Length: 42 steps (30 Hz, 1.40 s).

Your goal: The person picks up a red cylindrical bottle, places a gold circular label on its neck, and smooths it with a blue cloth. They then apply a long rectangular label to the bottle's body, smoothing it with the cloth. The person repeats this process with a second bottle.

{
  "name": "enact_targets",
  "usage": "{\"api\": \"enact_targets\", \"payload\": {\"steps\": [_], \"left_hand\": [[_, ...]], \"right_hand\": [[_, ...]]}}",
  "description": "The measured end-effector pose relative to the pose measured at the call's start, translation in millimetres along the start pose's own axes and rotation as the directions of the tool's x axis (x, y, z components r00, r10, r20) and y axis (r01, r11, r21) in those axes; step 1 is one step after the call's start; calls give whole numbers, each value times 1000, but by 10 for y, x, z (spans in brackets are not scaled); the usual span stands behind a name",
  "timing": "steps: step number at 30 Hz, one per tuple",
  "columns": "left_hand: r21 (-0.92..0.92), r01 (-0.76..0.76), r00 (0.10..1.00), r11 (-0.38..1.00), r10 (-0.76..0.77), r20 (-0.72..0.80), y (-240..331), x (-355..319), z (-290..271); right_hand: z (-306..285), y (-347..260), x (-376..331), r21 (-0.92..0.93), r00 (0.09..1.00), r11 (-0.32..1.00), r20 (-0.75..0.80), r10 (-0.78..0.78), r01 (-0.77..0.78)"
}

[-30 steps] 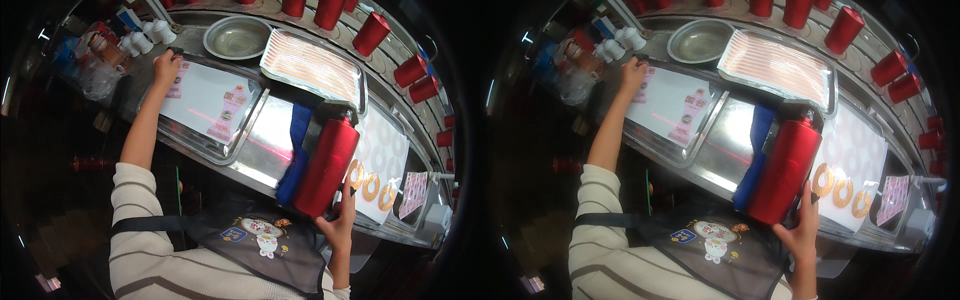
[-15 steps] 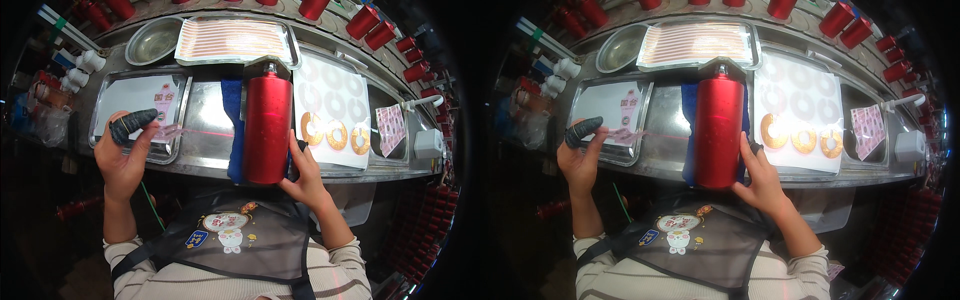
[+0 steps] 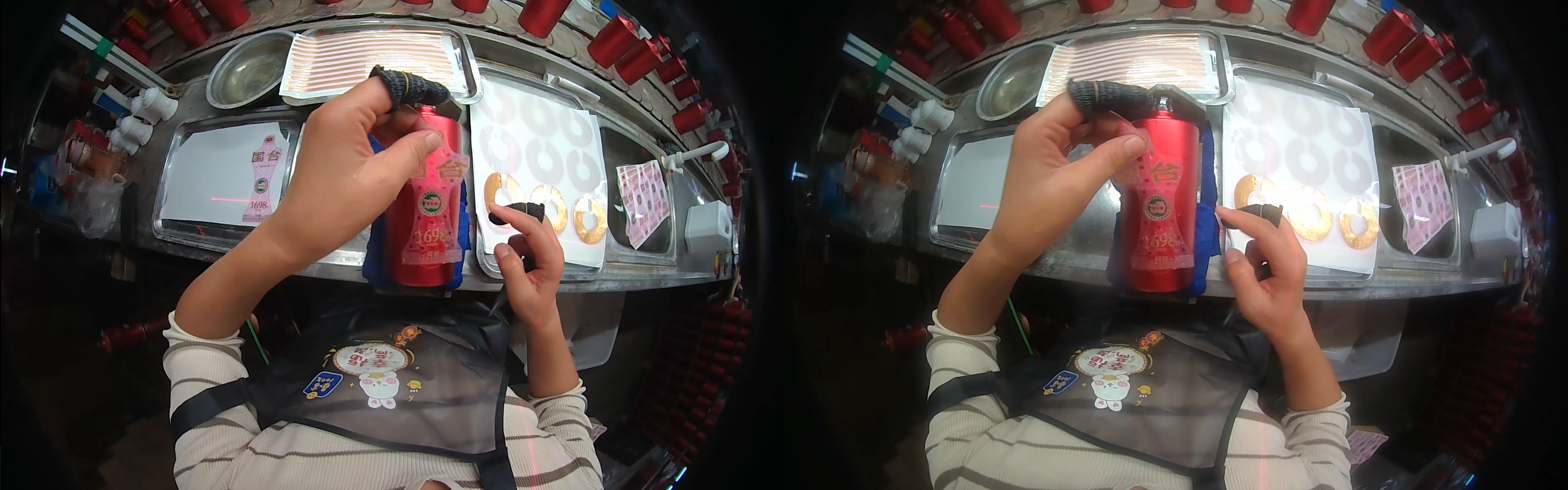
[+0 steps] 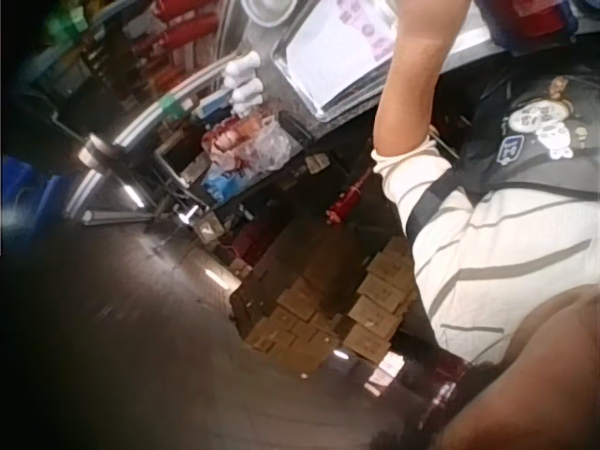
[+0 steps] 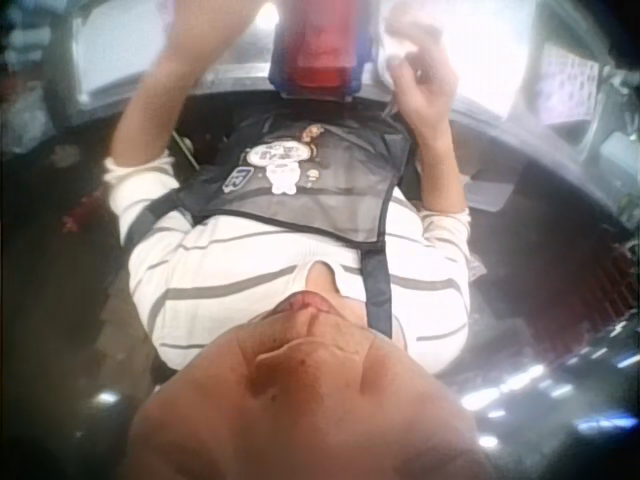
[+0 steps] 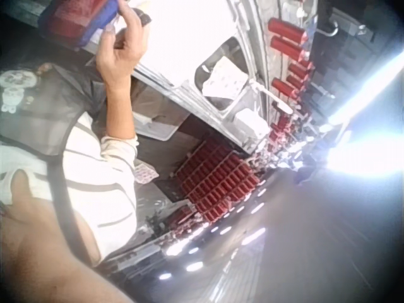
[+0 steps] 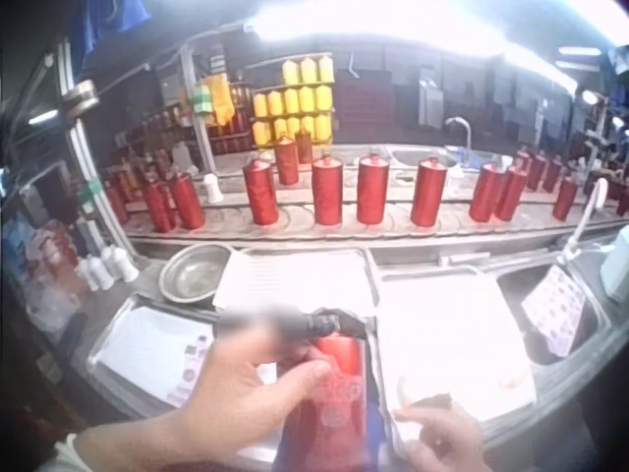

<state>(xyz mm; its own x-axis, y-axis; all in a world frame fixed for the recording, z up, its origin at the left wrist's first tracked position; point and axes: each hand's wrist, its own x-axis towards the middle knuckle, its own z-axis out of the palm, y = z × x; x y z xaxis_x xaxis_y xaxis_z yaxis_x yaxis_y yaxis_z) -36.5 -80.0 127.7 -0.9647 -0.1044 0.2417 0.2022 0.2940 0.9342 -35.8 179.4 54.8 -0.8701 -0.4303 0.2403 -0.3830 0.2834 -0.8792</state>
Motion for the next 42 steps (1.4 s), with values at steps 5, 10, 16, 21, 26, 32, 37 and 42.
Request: {"api": "enact_targets", "payload": {"steps": [5, 10, 16, 21, 26, 32, 37, 42], "left_hand": [[165, 47, 995, 985, -61, 84, -340, 239, 101], [233, -88, 993, 969, 103, -51, -632, 260, 68], [314, -174, 983, 933, 185, -7, -617, -256, -82], [276, -214, 961, 937, 151, 233, -691, -766, 67], [286, -201, 950, 937, 115, 289, -647, -728, 57], [317, -196, 946, 928, 93, 312, -569, -687, 33], [322, -205, 954, 924, 115, 277, -561, -709, 91], [231, -140, 966, 963, 82, 243, -565, -720, 86]], "right_hand": [[326, -182, 188, -259, 985, 953, 109, -133, 158], [428, -207, 102, -236, 989, 967, 137, -61, 93], [349, -267, 109, -178, 990, 984, 139, 13, 12], [246, -270, 445, -284, 980, 950, 185, -74, 126], [288, -207, 375, -209, 959, 977, 267, 91, -34], [237, -242, 462, -177, 962, 983, 259, 88, -42], [235, -219, 500, -208, 939, 978, 334, 78, -7], [204, -252, 547, -197, 941, 979, 322, 107, -44]]}}
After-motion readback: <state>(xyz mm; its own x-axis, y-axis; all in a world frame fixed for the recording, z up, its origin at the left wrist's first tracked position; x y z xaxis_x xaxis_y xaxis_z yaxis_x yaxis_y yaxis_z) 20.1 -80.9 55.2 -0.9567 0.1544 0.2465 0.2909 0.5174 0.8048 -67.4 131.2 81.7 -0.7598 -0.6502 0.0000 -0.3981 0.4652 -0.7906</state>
